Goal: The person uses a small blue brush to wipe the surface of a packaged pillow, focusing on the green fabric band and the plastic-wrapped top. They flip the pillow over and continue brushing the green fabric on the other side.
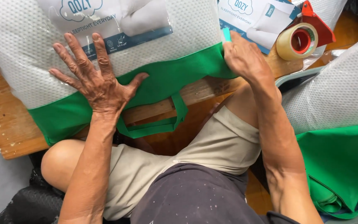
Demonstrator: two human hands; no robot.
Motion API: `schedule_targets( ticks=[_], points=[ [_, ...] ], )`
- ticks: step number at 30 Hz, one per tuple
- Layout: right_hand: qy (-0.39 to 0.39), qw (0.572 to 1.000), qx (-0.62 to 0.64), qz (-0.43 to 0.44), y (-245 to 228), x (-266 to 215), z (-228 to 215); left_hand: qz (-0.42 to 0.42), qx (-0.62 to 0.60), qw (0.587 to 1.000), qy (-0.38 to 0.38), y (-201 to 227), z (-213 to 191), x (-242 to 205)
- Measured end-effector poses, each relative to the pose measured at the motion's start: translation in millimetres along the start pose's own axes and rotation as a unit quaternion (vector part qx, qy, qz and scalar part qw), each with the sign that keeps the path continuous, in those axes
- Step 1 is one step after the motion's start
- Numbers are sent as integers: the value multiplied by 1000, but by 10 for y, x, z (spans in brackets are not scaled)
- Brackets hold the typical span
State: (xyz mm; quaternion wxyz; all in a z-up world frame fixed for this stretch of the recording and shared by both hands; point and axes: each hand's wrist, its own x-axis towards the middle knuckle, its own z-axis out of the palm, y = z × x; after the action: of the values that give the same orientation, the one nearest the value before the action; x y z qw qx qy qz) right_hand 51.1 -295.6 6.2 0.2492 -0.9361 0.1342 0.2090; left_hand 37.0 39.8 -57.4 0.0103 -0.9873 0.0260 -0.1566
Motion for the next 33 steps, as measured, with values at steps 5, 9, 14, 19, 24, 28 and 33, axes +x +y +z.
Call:
schedule_targets(
  ticks=[5,9,14,19,24,28,33],
  points=[
    [-85,988,-113,69,-73,-603,42,2,-30,1000,1,-18,-23,-7],
    [-111,974,-181,81,-189,-979,-89,1,-17,1000,1,-67,26,-14],
    [7,999,-42,12,106,-1126,-71,-1,-16,999,-31,-28,-55,14],
    [200,961,162,-105,237,-937,92,0,-18,997,-74,-32,-115,11],
    [239,949,160,-127,175,-295,84,-7,4,996,-93,-50,-122,-19],
    [116,992,57,-15,206,116,305,-2,-11,996,-88,-17,-182,-40],
    [-33,998,-42,-16,313,-489,286,-6,-32,996,-86,4,-251,16]
  ],
)
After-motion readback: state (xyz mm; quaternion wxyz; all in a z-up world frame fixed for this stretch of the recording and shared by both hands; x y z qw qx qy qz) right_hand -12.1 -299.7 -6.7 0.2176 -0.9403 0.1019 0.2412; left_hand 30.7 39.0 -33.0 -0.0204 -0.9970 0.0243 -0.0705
